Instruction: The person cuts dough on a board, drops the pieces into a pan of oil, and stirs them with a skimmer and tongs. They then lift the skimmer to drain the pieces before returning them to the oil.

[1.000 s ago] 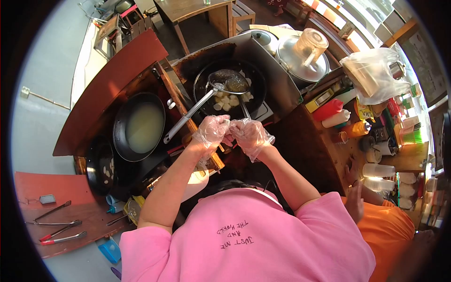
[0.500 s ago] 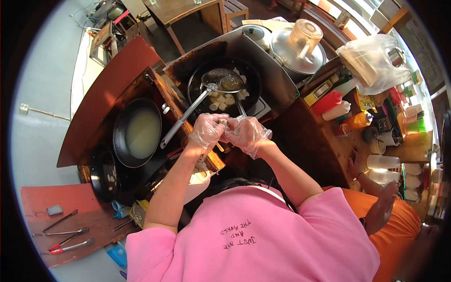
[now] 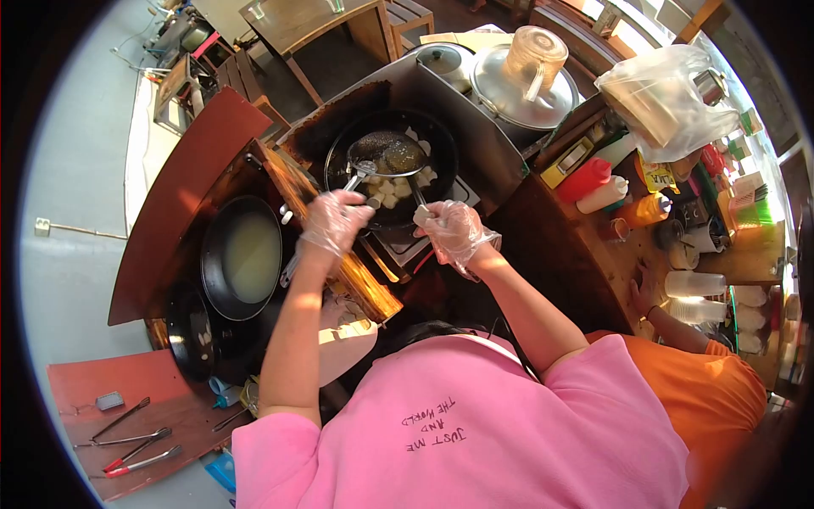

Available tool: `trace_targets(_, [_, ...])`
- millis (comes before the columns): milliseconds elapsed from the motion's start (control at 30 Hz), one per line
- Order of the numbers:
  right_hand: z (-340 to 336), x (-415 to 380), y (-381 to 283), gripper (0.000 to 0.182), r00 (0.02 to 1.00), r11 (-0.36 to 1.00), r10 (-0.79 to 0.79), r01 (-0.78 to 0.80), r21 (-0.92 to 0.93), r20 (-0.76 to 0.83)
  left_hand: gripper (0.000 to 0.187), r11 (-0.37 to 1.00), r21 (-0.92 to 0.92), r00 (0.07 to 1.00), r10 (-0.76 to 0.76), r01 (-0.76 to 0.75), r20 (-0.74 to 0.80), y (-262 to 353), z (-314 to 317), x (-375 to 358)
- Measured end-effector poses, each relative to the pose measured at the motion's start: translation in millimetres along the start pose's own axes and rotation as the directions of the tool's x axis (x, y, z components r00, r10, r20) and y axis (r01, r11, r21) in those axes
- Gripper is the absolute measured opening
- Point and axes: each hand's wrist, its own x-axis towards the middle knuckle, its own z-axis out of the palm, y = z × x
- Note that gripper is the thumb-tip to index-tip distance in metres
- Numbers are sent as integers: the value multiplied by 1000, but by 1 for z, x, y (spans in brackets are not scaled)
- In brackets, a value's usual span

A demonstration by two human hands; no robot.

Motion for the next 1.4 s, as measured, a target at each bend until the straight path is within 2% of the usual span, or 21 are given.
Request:
trace_targets(33, [-6,-1,0,33,1000,1000,0,0,0,0,32,974,201,990,123,-108,-64,-11,-11,15])
trace_targets(100, [-19,-7,-11,38,958,942,266,-283,183,108,27,934,353,973,128,-53,-192,-15,-23,41])
trace_targets(133, [-27,-10,-25,39,985,984,174,-174,38,12,23,944,329,977,78,-8,-200,-20,-26,57])
trace_targets(267, [-45,-13,-40,40,962,952,273,-266,-150,25,23,924,298,967,-200,239,-155,-43,-18,129])
trace_targets(300, [-48,-14,-43,40,962,952,271,-265,-153,23,28,462,884,975,-151,-78,164,-39,-12,142])
trace_targets(333, [-52,-17,-49,39,954,941,298,-287,-181,36,34,-238,839,854,-325,-489,406,-34,-7,151])
trace_targets(433, [-61,-19,-50,37,942,922,332,-312,-230,53,49,-284,803,831,-378,-523,408,-39,3,165])
trace_targets(567, [-62,-11,-2,35,980,952,196,-196,-237,-20,36,-225,802,803,-399,-553,442,-36,3,166])
trace_targets(667, [-65,2,-2,35,994,932,89,-105,-348,-62,21,297,952,976,-173,-74,130,-150,-2,219])
trace_targets(700, [-67,10,-3,36,994,906,67,-95,-412,-80,22,404,915,986,-157,22,46,-103,-11,186])
trace_targets(767, [-66,41,4,28,999,803,44,-20,-596,26,24,617,768,985,-121,172,-123,5,-28,113])
trace_targets(900, [-50,111,54,22,933,228,-209,337,-913,292,23,648,761,983,118,32,-141,10,-46,73])
trace_targets(933, [-47,122,32,19,999,578,-14,51,-815,53,25,664,747,979,137,21,-149,7,-49,65])
trace_targets(967, [-52,123,14,17,999,683,41,-28,-730,0,25,663,748,979,133,29,-155,4,-51,55])
trace_targets(1100, [-48,163,31,18,994,544,101,-30,-838,31,32,704,706,980,82,74,-184,11,-63,6])
trace_targets(1167, [-59,137,1,27,965,370,-171,250,-895,199,35,704,706,974,94,83,-208,-2,-68,-19])
trace_targets(1200, [-57,129,-12,25,999,644,-14,-27,-764,-48,36,690,717,979,59,101,-194,-5,-73,-33])
trace_targets(1233, [-53,175,78,20,981,529,-138,192,-827,139,36,693,713,978,50,112,-201,-11,-74,-44])
trace_targets(1300, [-60,146,20,17,853,225,-58,517,-826,519,37,680,697,973,-138,230,-187,-24,-78,-64])
trace_targets(1333, [-63,129,19,17,848,220,-58,526,-822,527,38,716,655,969,-152,242,-193,-32,-76,-70])
trace_targets(1400, [-77,94,20,14,749,671,-400,632,-388,528,37,750,620,973,-183,233,-144,-46,-76,-77])
